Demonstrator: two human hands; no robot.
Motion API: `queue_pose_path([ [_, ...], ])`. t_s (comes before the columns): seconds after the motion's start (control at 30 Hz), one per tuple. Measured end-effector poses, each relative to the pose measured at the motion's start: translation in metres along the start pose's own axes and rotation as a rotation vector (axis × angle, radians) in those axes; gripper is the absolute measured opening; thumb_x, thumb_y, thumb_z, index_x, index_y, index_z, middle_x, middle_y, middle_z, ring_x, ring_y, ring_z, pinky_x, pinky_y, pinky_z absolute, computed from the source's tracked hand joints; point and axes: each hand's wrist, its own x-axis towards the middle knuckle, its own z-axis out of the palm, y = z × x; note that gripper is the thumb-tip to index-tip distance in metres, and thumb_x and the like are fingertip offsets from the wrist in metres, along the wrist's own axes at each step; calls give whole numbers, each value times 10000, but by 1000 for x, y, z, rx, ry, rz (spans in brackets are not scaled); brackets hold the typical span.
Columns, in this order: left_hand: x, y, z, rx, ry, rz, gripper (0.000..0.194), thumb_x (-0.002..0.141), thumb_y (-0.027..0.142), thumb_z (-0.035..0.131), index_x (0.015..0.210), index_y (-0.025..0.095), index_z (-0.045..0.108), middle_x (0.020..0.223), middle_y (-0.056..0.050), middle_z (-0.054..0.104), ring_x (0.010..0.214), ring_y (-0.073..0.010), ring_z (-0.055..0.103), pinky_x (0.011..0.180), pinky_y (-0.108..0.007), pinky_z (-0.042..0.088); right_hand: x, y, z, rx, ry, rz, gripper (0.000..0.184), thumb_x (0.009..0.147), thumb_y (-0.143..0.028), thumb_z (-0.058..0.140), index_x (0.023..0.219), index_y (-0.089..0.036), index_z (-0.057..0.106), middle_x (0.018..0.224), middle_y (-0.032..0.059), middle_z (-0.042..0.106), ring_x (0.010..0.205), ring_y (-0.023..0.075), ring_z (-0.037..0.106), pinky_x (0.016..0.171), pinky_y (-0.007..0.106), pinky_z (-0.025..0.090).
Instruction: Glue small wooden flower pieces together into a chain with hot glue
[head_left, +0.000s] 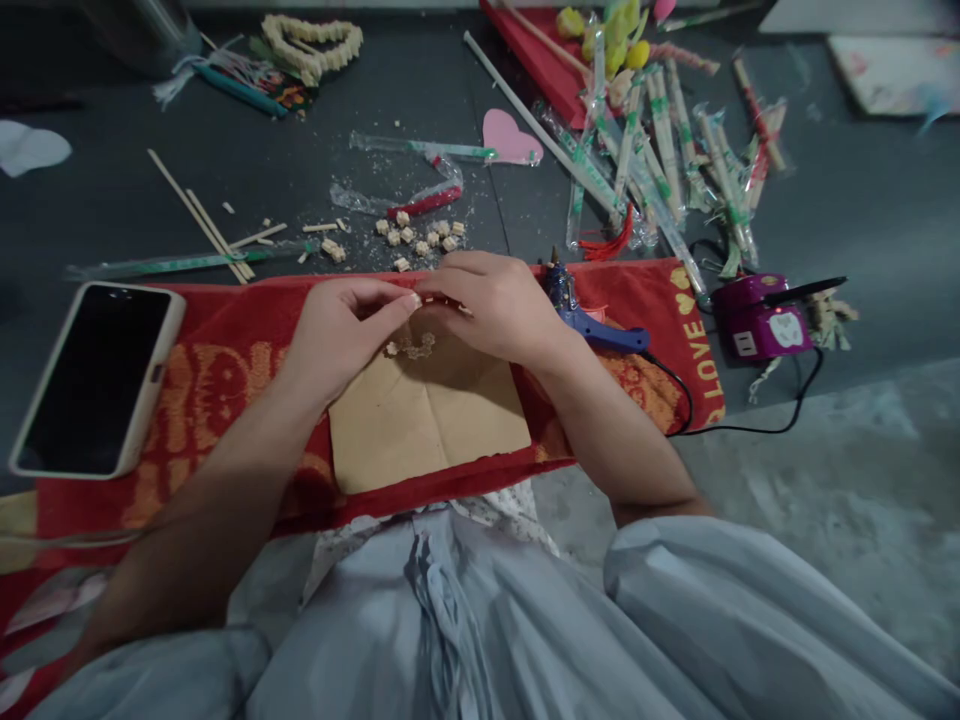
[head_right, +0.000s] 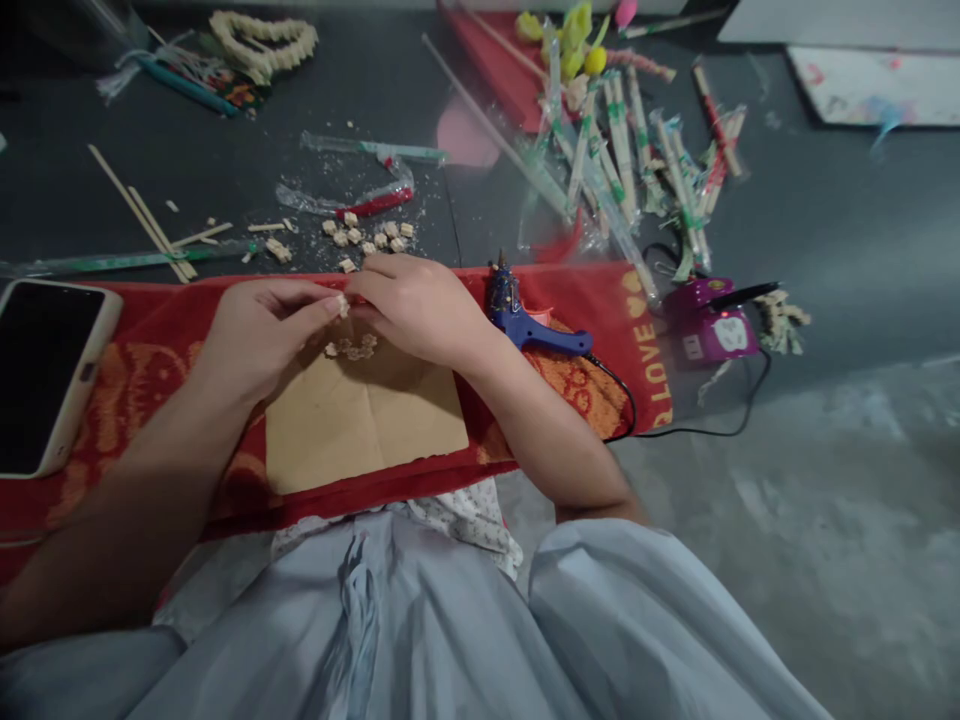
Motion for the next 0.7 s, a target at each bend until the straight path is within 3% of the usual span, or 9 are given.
queue_pose_path([
  [0.17, 2, 4, 4, -230, 71, -193, 272, 838, 437, 906, 737, 211, 795, 632, 4, 651, 537, -99, 498, 486, -217, 378, -4, 11, 13, -9, 183, -51, 393, 1178, -199, 440, 1122, -170, 829, 1050, 79, 806, 994, 213, 751, 838, 323, 497],
  [0.3, 4, 12, 5, -292, 104, -292, 261, 863, 351, 933, 726, 198, 770, 635, 4, 630, 522, -79, 503, 483, -171, 382, -5, 16, 18, 27, 320, -114, 428, 1209, -231, 416, 1118, -150, 827, 1029, 77, 814, 963, 205, 768, 819, 317, 508],
  [0.5, 4, 19, 6, -316, 111, -336, 285, 910, 264, 884, 680, 197, 729, 599, 13, 587, 496, -75, 478, 469, -164, 351, -3, 13, 25, 66, 294, -93, 279, 1132, -279, 647, 1350, -170, 784, 1175, 84, 816, 1105, 240, 775, 940, 355, 593],
  [0.7, 1, 20, 4, -401, -38, -291, 346, 856, 279, 902, 611, 195, 672, 586, 35, 454, 516, -68, 383, 470, -172, 306, 2, 9, 36, 75, 265, -41, 256, 1112, -174, 579, 1230, -177, 806, 1141, 82, 819, 1061, 231, 761, 896, 345, 559],
])
